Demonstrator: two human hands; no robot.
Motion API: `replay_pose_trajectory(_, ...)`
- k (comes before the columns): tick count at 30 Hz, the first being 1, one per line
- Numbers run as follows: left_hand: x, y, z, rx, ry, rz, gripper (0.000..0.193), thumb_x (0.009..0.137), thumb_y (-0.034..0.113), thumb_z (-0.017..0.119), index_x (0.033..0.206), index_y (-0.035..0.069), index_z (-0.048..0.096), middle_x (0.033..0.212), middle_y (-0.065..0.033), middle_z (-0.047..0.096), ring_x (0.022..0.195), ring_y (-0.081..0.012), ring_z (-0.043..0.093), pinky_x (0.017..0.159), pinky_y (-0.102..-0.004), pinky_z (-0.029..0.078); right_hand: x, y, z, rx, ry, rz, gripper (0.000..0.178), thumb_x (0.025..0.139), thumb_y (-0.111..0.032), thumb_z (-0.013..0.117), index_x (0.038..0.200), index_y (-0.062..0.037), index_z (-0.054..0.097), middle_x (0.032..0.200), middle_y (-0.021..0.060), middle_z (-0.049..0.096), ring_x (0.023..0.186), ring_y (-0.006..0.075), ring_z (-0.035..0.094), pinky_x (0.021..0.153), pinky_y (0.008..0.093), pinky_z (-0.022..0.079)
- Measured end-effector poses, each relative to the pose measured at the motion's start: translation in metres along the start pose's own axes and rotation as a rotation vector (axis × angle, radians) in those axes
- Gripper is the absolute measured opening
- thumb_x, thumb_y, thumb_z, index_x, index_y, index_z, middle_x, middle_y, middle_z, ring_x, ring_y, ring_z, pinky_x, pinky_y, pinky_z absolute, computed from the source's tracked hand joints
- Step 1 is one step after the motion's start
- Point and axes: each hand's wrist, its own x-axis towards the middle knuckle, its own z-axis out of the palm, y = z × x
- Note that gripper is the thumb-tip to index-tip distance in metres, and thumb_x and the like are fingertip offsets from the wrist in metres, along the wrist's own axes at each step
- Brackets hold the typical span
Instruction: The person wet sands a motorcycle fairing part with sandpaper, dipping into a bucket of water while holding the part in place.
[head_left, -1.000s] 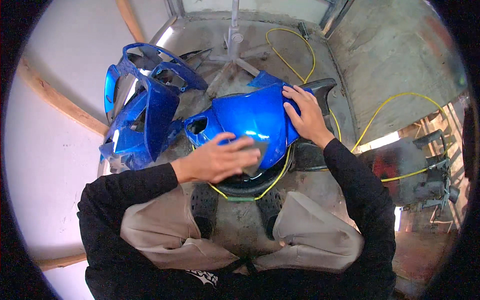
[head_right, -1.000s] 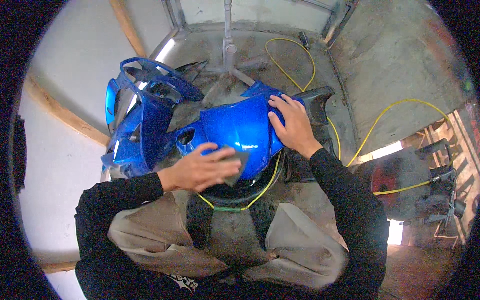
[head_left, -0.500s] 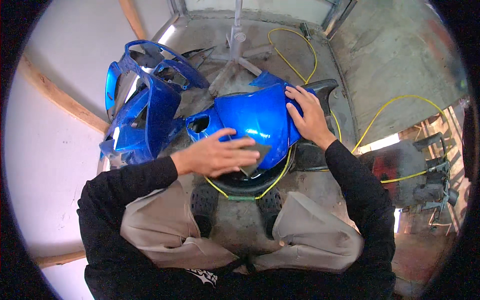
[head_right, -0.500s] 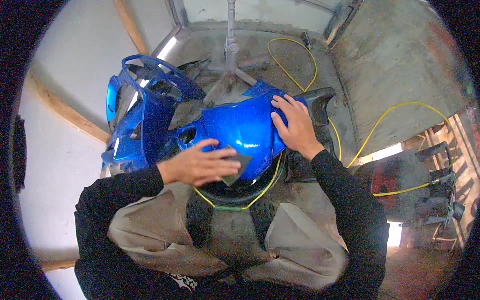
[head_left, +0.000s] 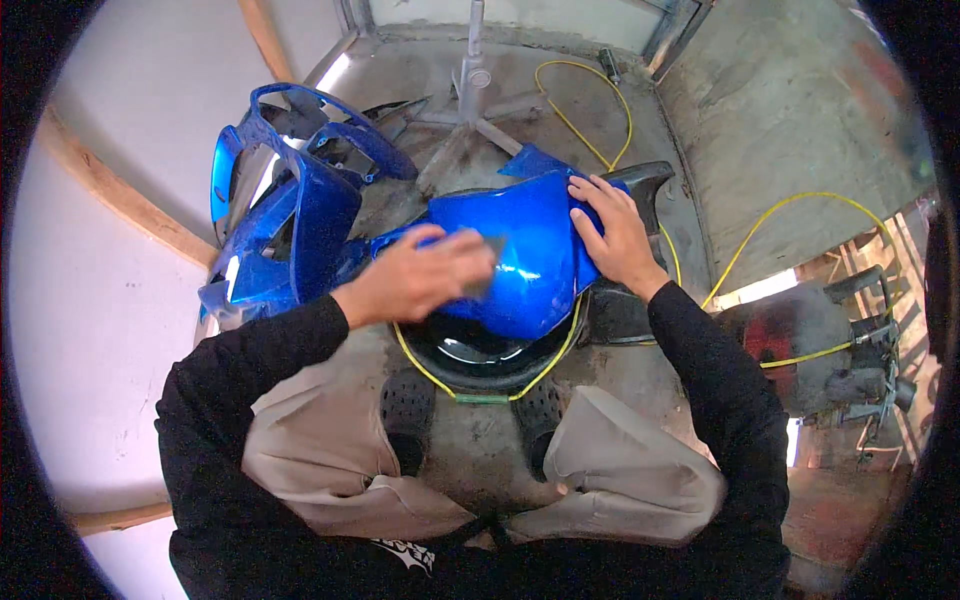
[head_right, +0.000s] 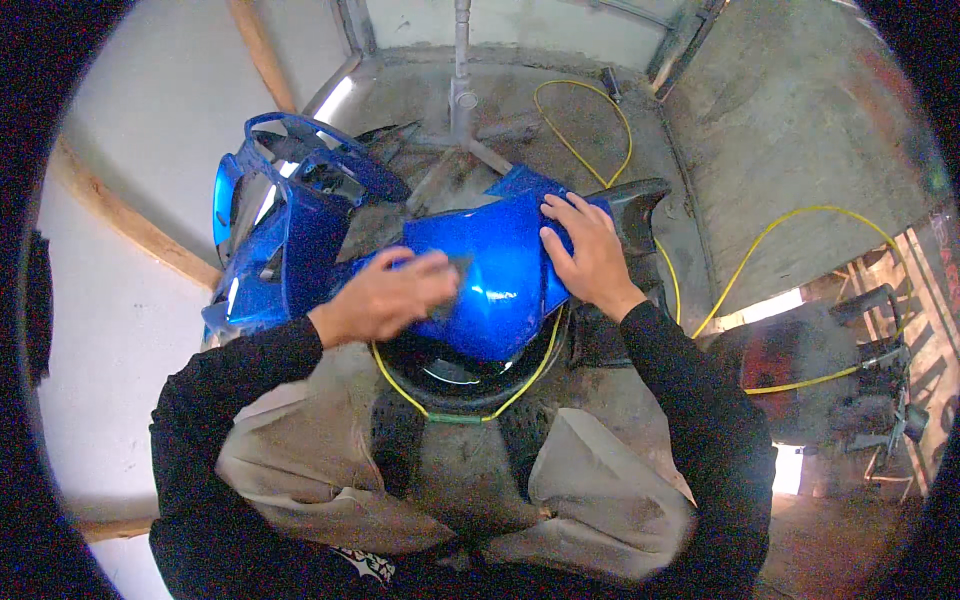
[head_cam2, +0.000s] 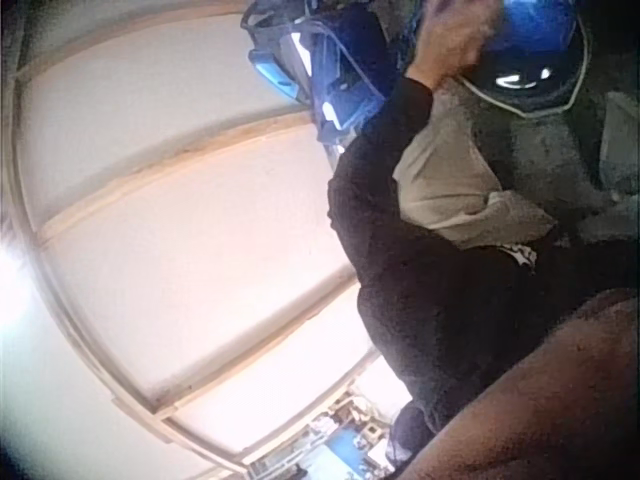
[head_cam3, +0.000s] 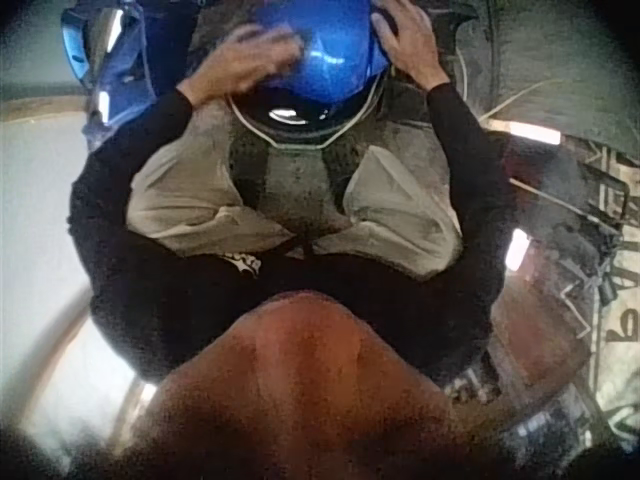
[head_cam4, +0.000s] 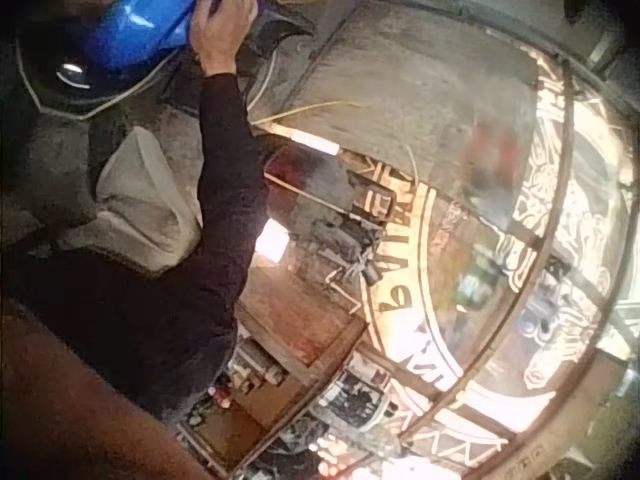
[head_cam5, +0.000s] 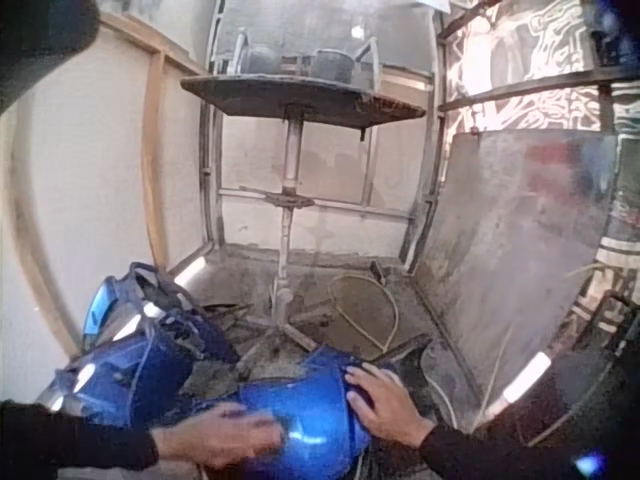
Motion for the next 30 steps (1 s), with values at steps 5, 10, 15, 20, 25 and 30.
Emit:
replay_pose_trajectory(5,0.001,-0.001,-0.002,-0.032,0.010,-0.403,0.050,0.111,0.025,0.057,0.159,0.015,0.056,0.168,-0.0084,0.053,0.156,-0.0337,0.047,0.121,-0.0539,0.037,0.005,0.002,0.001,0.016,-0.024,0.014,0.039,0.105,-0.028,0.067,0.135,-0.0037,0.071,0.149,0.0150,0.068,0.144,0.0420,0.056,0.121,0.0536,0.039)
replay_pose_trajectory(10,0.006,0.033,0.008,0.028,-0.165,0.208,0.052,0.107,0.027,0.062,0.158,0.016,0.057,0.169,-0.0047,0.053,0.159,-0.0310,0.044,0.122,-0.0556,0.037,0.004,0.001,0.000,-0.008,-0.013,0.003,0.039,0.105,-0.027,0.066,0.135,-0.0033,0.071,0.148,0.0153,0.068,0.143,0.0425,0.056,0.121,0.0535,0.040)
replay_pose_trajectory(15,0.015,0.001,-0.007,-0.113,-0.050,-0.455,0.053,0.112,0.024,0.055,0.164,0.014,0.052,0.171,-0.0079,0.050,0.162,-0.0327,0.041,0.124,-0.0528,0.033,0.004,0.000,0.000,0.000,-0.002,-0.008,0.040,0.105,-0.028,0.066,0.136,-0.0032,0.070,0.147,0.0150,0.069,0.143,0.0429,0.056,0.121,0.0538,0.040)
replay_pose_trajectory(20,0.014,0.016,0.002,-0.078,-0.072,-0.307,0.054,0.110,0.026,0.059,0.162,0.013,0.054,0.170,-0.0089,0.051,0.161,-0.0333,0.041,0.123,-0.0523,0.035,0.004,-0.001,0.000,0.014,-0.014,0.025,0.042,0.105,-0.028,0.066,0.138,-0.0027,0.069,0.143,0.0147,0.072,0.145,0.0427,0.055,0.122,0.0539,0.039)
replay_pose_trajectory(25,0.022,0.018,0.002,-0.078,-0.135,0.071,0.052,0.112,0.028,0.056,0.162,0.016,0.053,0.170,-0.0028,0.051,0.161,-0.0303,0.042,0.125,-0.0555,0.033,0.001,-0.003,0.000,0.014,-0.015,0.014,0.041,0.106,-0.028,0.064,0.138,-0.0025,0.069,0.147,0.0146,0.070,0.146,0.0424,0.054,0.123,0.0537,0.038)
replay_pose_trajectory(30,0.028,-0.001,-0.003,-0.122,-0.045,-0.479,0.055,0.114,0.027,0.052,0.167,0.015,0.047,0.174,-0.0089,0.046,0.161,-0.0333,0.041,0.124,-0.0557,0.033,0.003,-0.002,-0.001,0.002,-0.024,0.014,0.041,0.106,-0.029,0.064,0.138,-0.0029,0.070,0.150,0.0145,0.067,0.146,0.0422,0.054,0.123,0.0533,0.038)
